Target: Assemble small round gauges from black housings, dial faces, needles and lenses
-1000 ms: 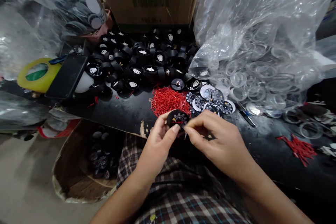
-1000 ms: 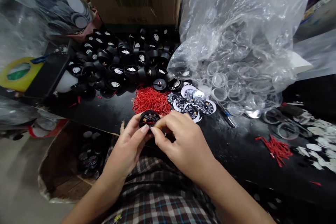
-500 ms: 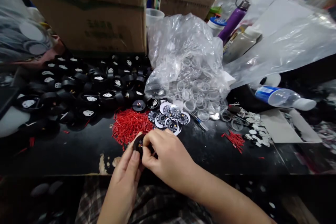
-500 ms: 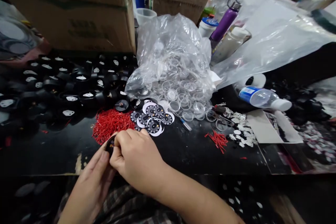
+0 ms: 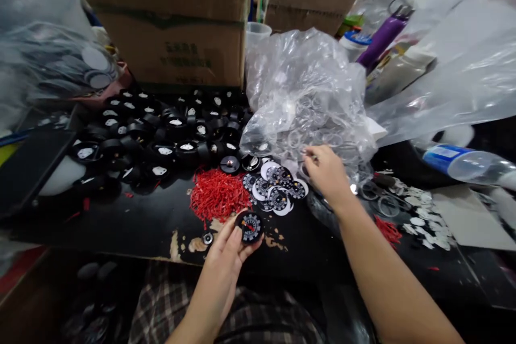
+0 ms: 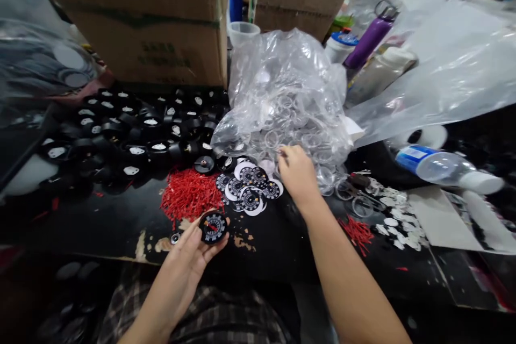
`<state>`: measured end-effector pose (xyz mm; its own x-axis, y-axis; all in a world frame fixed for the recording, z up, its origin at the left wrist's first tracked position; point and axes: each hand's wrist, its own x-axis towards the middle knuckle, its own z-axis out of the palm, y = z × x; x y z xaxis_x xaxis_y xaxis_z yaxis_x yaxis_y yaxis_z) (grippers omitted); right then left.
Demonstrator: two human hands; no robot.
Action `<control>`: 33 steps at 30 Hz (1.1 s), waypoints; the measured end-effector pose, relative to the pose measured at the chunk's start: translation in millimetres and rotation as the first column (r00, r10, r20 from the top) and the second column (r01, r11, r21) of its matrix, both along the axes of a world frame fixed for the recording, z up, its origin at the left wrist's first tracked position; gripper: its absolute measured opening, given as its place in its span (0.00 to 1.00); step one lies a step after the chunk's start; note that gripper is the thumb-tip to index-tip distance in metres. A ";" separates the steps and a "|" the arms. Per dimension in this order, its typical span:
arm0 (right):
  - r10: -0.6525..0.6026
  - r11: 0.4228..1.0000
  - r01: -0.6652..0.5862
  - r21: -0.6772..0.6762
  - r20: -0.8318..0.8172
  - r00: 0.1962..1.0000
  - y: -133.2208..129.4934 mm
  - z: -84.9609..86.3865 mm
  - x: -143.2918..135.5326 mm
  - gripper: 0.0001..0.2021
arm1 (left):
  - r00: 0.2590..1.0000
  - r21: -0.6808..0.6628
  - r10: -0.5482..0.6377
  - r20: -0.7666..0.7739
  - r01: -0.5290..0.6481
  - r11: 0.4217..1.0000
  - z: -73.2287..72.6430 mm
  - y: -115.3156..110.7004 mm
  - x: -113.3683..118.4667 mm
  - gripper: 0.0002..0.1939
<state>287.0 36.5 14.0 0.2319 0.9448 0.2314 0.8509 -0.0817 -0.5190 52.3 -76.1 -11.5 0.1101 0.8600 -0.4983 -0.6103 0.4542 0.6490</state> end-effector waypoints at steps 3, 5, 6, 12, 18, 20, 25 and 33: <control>0.151 0.987 -0.158 -0.018 -0.224 0.963 -36.9 9.6 -33.4 0.17 | 0.997 0.010 -0.027 0.078 0.027 1.000 2.9 4.7 -2.8 0.14; 0.353 0.919 -0.393 -0.032 -0.378 0.856 -62.6 16.1 -61.8 0.17 | 0.990 0.019 -0.073 0.118 0.072 0.997 4.7 8.4 -5.2 0.15; 0.432 0.881 -0.473 -0.013 -0.387 0.814 -73.4 18.0 -75.5 0.16 | 0.989 0.032 -0.086 0.117 0.083 0.996 5.4 9.7 -6.2 0.16; 0.521 0.848 -0.530 0.017 -0.217 0.826 -93.0 14.8 -114.3 0.16 | 0.994 0.196 -0.078 -0.078 0.092 0.976 3.8 8.0 -16.9 0.16; 0.452 0.891 -0.452 0.043 -0.183 0.873 -82.5 18.6 -124.2 0.18 | 0.950 0.313 -0.140 -0.280 0.228 0.922 9.0 -0.6 -21.6 0.19; 0.449 0.892 -0.439 0.102 -0.113 0.886 -81.7 18.7 -130.9 0.20 | 0.941 0.346 -0.150 -0.304 0.256 0.903 13.9 -1.9 -18.4 0.19; 0.540 0.841 -0.530 0.105 -0.224 0.812 -83.7 20.0 -138.0 0.19 | 0.904 0.271 -0.163 -0.395 0.284 0.920 18.3 -12.7 -42.0 0.21; 0.535 0.780 -0.622 -0.064 -0.446 0.717 -85.4 -0.4 -135.0 0.12 | 0.220 0.169 0.179 -0.959 -0.067 0.983 -6.1 -68.8 -165.4 0.22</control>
